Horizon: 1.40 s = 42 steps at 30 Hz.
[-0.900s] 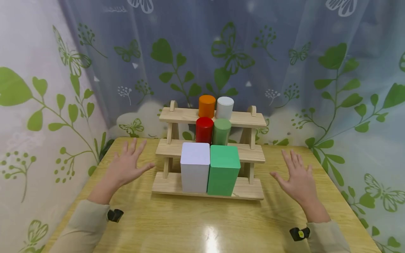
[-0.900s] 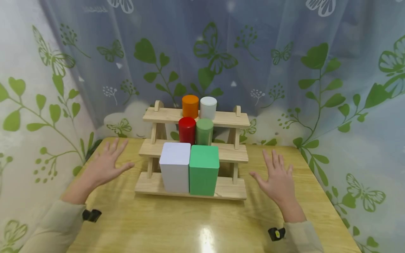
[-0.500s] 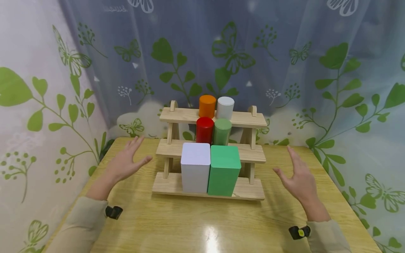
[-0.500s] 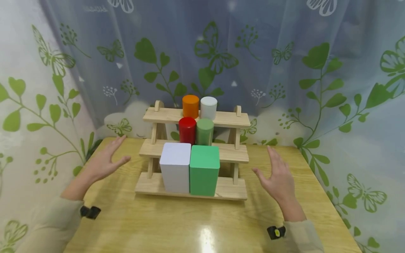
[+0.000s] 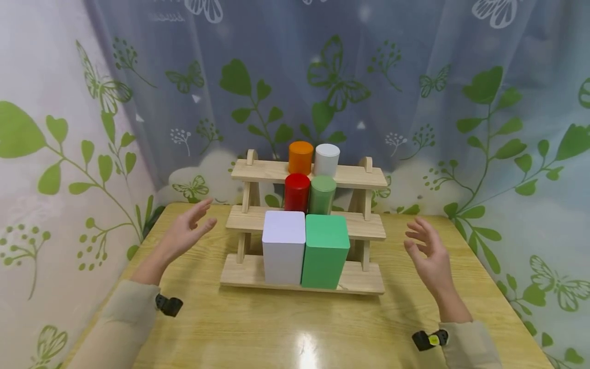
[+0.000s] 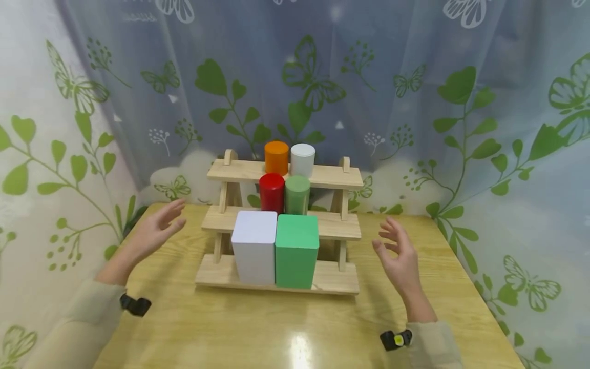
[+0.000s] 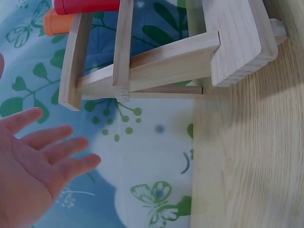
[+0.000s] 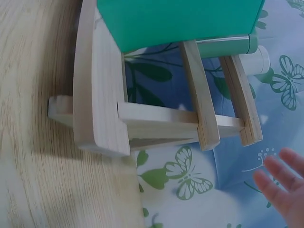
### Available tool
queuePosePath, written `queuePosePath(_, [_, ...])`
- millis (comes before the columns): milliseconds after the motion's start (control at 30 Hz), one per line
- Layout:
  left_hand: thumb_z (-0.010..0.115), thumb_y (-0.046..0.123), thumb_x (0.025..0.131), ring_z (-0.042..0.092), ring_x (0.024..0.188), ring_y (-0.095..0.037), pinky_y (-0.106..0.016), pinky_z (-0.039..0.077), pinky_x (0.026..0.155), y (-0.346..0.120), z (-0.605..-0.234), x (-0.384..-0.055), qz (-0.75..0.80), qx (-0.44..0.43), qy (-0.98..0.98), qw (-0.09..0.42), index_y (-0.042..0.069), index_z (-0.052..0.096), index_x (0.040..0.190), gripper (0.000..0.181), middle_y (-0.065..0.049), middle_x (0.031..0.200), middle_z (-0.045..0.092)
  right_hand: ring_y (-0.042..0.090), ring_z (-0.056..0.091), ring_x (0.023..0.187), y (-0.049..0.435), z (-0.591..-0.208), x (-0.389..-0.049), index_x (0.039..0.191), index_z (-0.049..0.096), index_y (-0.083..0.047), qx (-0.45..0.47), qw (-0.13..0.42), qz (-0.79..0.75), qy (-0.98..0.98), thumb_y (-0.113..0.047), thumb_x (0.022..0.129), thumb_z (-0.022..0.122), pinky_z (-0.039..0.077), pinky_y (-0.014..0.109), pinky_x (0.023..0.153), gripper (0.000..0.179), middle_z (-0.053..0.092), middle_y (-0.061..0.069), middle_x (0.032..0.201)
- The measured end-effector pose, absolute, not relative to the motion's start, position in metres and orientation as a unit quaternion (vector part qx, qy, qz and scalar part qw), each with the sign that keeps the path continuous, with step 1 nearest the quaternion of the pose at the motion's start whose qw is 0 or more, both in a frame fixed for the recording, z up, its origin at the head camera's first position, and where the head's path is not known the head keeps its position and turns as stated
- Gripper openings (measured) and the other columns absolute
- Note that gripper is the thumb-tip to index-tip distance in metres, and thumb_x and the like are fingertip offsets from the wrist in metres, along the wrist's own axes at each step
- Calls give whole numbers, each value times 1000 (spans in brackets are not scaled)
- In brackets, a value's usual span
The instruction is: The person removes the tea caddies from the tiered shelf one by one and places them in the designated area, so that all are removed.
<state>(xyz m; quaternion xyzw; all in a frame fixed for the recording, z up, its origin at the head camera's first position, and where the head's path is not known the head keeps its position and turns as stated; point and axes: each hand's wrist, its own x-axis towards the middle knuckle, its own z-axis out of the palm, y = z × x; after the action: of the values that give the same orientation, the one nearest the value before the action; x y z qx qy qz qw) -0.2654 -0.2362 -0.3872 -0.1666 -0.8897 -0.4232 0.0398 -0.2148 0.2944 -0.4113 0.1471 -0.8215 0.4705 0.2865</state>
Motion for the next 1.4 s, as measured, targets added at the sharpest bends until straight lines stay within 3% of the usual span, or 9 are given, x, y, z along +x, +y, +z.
queuePosePath(267, [50, 31, 98, 42, 123, -35, -53, 37, 96, -238, -393, -274, -521, -177, -833, 49, 14, 33, 145, 53, -17, 142, 38, 19, 56, 105, 285, -412, -215, 136, 38, 5, 227, 251, 564, -753, 15, 89, 47, 47, 17, 81, 49, 52, 14, 124])
queuePosePath(467, [49, 32, 98, 44, 121, -33, -38, 46, 91, -238, -402, -284, -587, -172, -789, 50, 7, 39, 141, 50, -17, 137, 43, 24, 55, 108, 278, -414, -218, 137, 36, 6, 262, 221, 597, -725, 10, 92, 46, 48, 23, 83, 45, 47, 26, 126])
queuePosePath(667, [54, 32, 95, 46, 120, -33, -40, 46, 91, -238, -410, -294, -646, -144, -749, 27, 5, 43, 138, 51, -10, 131, 48, 30, 54, 108, 273, -420, -222, 135, 31, 13, 299, 209, 626, -689, 8, 94, 42, 50, 28, 82, 42, 42, 38, 123])
queuePosePath(800, [56, 30, 94, 44, 120, -36, -41, 45, 91, -237, -416, -300, -667, -126, -734, 7, 6, 42, 138, 52, -7, 127, 49, 31, 53, 109, 267, -423, -223, 134, 30, 15, 317, 200, 634, -676, 9, 94, 40, 50, 29, 82, 42, 41, 38, 123])
queuePosePath(1100, [57, 22, 94, 36, 125, -39, -49, 40, 95, -235, -430, -310, -712, -116, -691, -52, 3, 37, 139, 53, -24, 139, 34, 37, 48, 114, 255, -430, -225, 139, 27, 9, 304, 152, 636, -693, 5, 95, 41, 50, 32, 84, 46, 36, 40, 126])
queuePosePath(1400, [57, 16, 94, 38, 124, -33, -46, 42, 94, -230, -434, -320, -715, -102, -688, -72, 0, 32, 141, 56, -20, 139, 35, 37, 44, 118, 243, -433, -228, 140, 22, 10, 312, 125, 633, -697, 6, 94, 43, 48, 30, 86, 51, 34, 38, 129])
